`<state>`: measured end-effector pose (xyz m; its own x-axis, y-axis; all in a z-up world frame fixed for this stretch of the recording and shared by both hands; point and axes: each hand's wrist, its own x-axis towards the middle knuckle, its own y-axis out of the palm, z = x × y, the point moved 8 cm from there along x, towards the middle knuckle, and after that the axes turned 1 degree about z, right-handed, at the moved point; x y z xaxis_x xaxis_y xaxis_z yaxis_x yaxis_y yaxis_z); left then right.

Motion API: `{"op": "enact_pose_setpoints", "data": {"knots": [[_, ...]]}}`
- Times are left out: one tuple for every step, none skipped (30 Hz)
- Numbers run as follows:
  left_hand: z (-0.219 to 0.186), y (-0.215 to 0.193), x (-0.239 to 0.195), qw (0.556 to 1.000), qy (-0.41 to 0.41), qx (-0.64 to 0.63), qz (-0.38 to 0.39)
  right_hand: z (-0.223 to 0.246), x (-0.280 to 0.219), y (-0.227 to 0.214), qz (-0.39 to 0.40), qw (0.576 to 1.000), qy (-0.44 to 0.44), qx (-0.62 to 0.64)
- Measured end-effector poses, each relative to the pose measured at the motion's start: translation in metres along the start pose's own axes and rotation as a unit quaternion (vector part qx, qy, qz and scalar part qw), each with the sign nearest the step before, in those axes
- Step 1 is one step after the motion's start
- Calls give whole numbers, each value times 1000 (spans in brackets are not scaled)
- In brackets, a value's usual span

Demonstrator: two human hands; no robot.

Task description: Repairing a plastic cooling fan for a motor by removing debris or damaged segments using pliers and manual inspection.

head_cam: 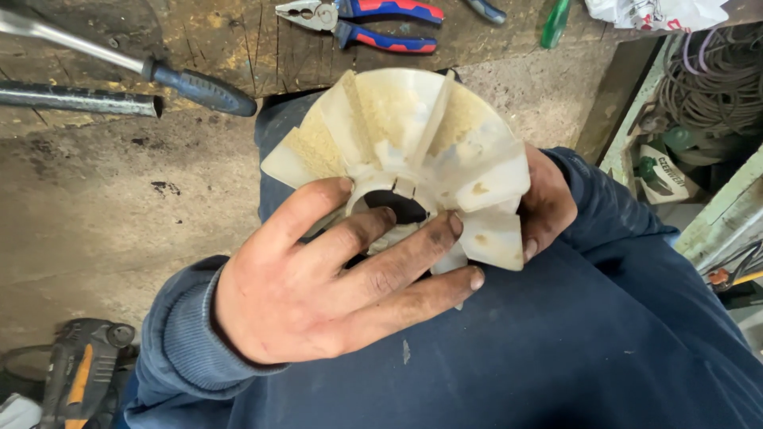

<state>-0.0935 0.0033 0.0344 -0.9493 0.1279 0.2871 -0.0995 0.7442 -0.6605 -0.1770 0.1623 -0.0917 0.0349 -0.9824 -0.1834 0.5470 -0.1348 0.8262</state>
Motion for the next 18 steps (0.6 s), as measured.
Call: {"op": "enact_pose_setpoints", "data": {"knots": [[0, 2, -1, 1000, 5, 6, 7, 2, -1, -2, 5, 999, -4, -44], [0, 3, -2, 1000, 11, 14, 13, 6, 0, -4, 12, 996, -9, -90], [1, 4, -3, 1000, 12, 16, 12, 8, -2, -10, 13, 996, -9, -91], [5, 7, -4, 999, -10, 48, 21, 10, -6, -14, 17, 993, -11, -120], [9, 9, -6, 996, -32, 79, 30, 11, -9, -17, 21, 988, -14, -149], [10, 13, -6, 996, -31, 80, 30, 8, -14, -22, 21, 988, -14, -149], [14, 18, -5, 992, -49, 106, 40, -9, -20, -42, -49, 969, 91, -225], [17, 23, -6, 988, -68, 131, 52, -24, -32, -62, -118, 929, 195, -293], [18, 25, -7, 988, -68, 130, 53, -30, -28, -59, -118, 929, 195, -292], [19, 25, -7, 986, -65, 147, 42, -27, -23, -63, -180, 947, 144, -224], [21, 25, -7, 984, -61, 164, 31, -24, -20, -68, -241, 954, 91, -153], [29, 23, -15, 984, -62, 163, 31, -25, -19, -69, -241, 954, 92, -153], [28, 15, -23, 984, -9, 178, -25, -16, -14, -63, -208, 956, 33, -202], [26, 6, -33, 977, 42, 192, -81, -7, -9, -56, -173, 952, -27, -250], [33, 7, -39, 977, 42, 191, -81, -6, -4, -52, -173, 952, -26, -249], [52, -1, -47, 989, -29, 77, -121, 1, 0, -53, -208, 943, -57, -253], [72, -6, -57, 981, -98, -38, -163, 9, 3, -52, -242, 932, -90, -255], [72, 1, -63, 981, -98, -37, -163, 8, 4, -55, -241, 932, -90, -256]]}}
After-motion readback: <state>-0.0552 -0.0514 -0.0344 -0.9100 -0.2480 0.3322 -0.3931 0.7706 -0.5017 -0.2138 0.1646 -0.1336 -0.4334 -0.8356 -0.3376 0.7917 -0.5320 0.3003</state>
